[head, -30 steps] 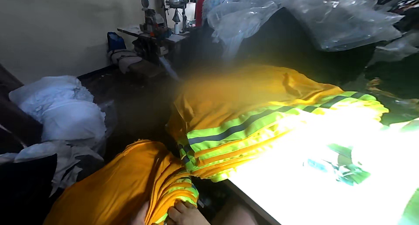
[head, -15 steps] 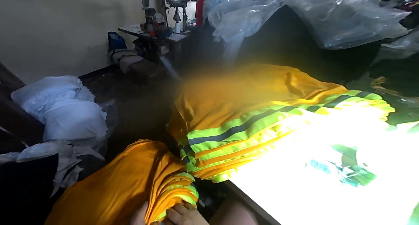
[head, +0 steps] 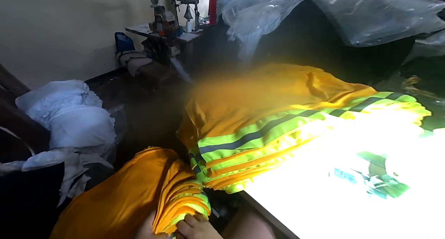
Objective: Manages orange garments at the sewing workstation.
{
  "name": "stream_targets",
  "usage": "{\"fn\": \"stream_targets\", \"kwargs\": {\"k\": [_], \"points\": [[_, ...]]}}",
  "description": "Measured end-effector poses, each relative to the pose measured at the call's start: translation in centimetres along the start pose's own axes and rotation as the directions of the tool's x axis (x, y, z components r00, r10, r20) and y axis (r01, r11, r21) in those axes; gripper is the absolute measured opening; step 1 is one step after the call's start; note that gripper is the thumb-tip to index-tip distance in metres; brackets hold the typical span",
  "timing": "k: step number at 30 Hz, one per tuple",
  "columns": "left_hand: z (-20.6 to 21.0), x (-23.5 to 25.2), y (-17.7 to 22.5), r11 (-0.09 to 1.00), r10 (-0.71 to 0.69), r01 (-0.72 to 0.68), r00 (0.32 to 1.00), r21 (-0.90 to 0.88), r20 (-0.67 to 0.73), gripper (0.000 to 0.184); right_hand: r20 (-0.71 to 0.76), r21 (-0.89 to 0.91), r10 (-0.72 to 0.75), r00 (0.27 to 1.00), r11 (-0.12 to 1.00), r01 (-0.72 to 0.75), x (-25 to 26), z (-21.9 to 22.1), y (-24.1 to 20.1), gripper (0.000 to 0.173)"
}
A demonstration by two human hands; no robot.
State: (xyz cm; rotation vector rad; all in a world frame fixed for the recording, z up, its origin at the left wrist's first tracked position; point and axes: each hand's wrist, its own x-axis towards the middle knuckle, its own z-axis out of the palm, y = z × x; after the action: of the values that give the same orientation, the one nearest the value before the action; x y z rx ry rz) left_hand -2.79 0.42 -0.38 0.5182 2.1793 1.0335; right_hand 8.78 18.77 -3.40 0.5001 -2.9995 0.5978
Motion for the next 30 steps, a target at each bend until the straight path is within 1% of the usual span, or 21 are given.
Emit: {"fn": "stream_targets", "kwargs": {"k": [1,3,4,5,7,8,9,10,12,14,15,16,17,21,23,24,25,26,27,28,30], "points": [[-0.2,0.1,0.0,0.999,-0.017,0.017,1.000,-0.036,0.019,0.064,0.046,-0.002,0.015,0.999,1.000,-0.015,0.2,0.0,0.0,0.024],[-0.2,0.0,-0.1,1.000,-0.002,0.001,1.000,0.008,0.030,0.066,0.072,-0.016,0.040,0.997,0.999,-0.039,0.4,0.0,0.0,0.024],[0.1,-0.1,-0.2,0.996,0.028,-0.030,0.999,0.087,0.018,0.068,0.050,-0.026,0.049,0.998,0.999,-0.047,0.4,0.0,-0.1,0.024],[0.7,-0.2,-0.1,0.976,0.064,-0.063,0.998,0.206,-0.001,0.070,0.007,-0.038,0.060,0.998,0.997,-0.060,0.4,-0.1,-0.1,0.024],[2.1,-0.9,0.8,0.884,0.136,-0.109,0.990,0.455,-0.027,0.074,-0.105,-0.060,0.086,0.991,0.994,-0.092,0.2,-0.2,-0.1,0.022],[2.7,-1.4,1.4,0.831,0.155,-0.112,0.987,0.545,-0.033,0.071,-0.138,-0.071,0.090,0.986,0.992,-0.101,0.0,-0.2,-0.2,0.021],[3.1,-1.7,1.6,0.798,0.156,-0.097,0.987,0.594,-0.048,0.064,-0.158,-0.079,0.088,0.984,0.992,-0.101,0.0,-0.1,-0.2,0.021],[3.0,-1.6,1.7,0.805,0.132,-0.070,0.989,0.589,-0.062,0.060,-0.174,-0.082,0.076,0.982,0.992,-0.091,0.0,0.0,-0.2,0.021],[1.9,-1.1,1.5,0.890,0.083,-0.043,0.994,0.453,-0.069,0.059,-0.148,-0.049,0.021,0.989,0.998,-0.028,0.0,0.0,0.1,0.021],[0.7,-0.5,1.0,0.957,0.020,-0.014,1.000,0.289,-0.020,0.063,-0.020,0.023,-0.025,0.999,0.999,0.025,-0.1,0.0,0.1,0.021],[0.3,-0.2,0.8,0.970,0.008,-0.009,1.000,0.242,0.005,0.065,0.063,0.054,-0.021,0.998,0.998,0.018,0.0,-0.1,0.1,0.024],[0.0,0.0,0.6,0.975,0.005,-0.011,1.000,0.223,0.024,0.067,0.109,0.064,-0.012,0.994,0.998,0.006,0.2,-0.1,0.1,0.024],[0.0,0.1,0.5,0.975,0.009,-0.016,0.999,0.223,0.033,0.068,0.122,0.056,-0.002,0.993,0.998,-0.005,0.4,0.0,0.1,0.023],[0.5,-0.3,0.4,0.951,0.068,-0.077,0.997,0.301,0.041,0.072,0.072,0.045,0.023,0.997,0.999,-0.027,0.3,0.0,0.1,0.026],[1.0,-0.7,0.4,0.916,0.148,-0.155,0.988,0.371,0.047,0.082,-0.024,0.029,0.049,0.999,0.998,-0.048,0.1,-0.3,-0.1,0.025],[1.3,-0.8,0.6,0.890,0.160,-0.168,0.986,0.425,0.054,0.088,-0.071,0.009,0.063,0.996,0.998,-0.062,0.1,-0.4,-0.3,0.025],[1.7,-0.8,0.7,0.858,0.156,-0.162,0.986,0.487,0.053,0.087,-0.101,-0.011,0.068,0.993,0.998,-0.069,0.1,-0.4,-0.4,0.025],[1.9,-0.8,0.7,0.843,0.144,-0.142,0.989,0.518,0.036,0.082,-0.119,-0.022,0.064,0.991,0.998,-0.067,0.1,-0.2,-0.4,0.025],[1.9,-0.6,0.6,0.857,0.137,-0.126,0.990,0.499,0.015,0.077,-0.113,-0.019,0.054,0.992,0.998,-0.056,0.0,-0.2,-0.3,0.024],[1.6,-0.4,0.3,0.897,0.137,-0.125,0.991,0.424,0.002,0.073,-0.089,0.001,0.034,0.995,0.999,-0.034,0.0,-0.2,-0.2,0.021],[0.7,-0.1,0.0,0.965,0.109,-0.110,0.994,0.239,0.017,0.066,0.018,0.047,-0.005,1.000,0.999,0.004,0.0,-0.3,-0.1,0.021]]}}
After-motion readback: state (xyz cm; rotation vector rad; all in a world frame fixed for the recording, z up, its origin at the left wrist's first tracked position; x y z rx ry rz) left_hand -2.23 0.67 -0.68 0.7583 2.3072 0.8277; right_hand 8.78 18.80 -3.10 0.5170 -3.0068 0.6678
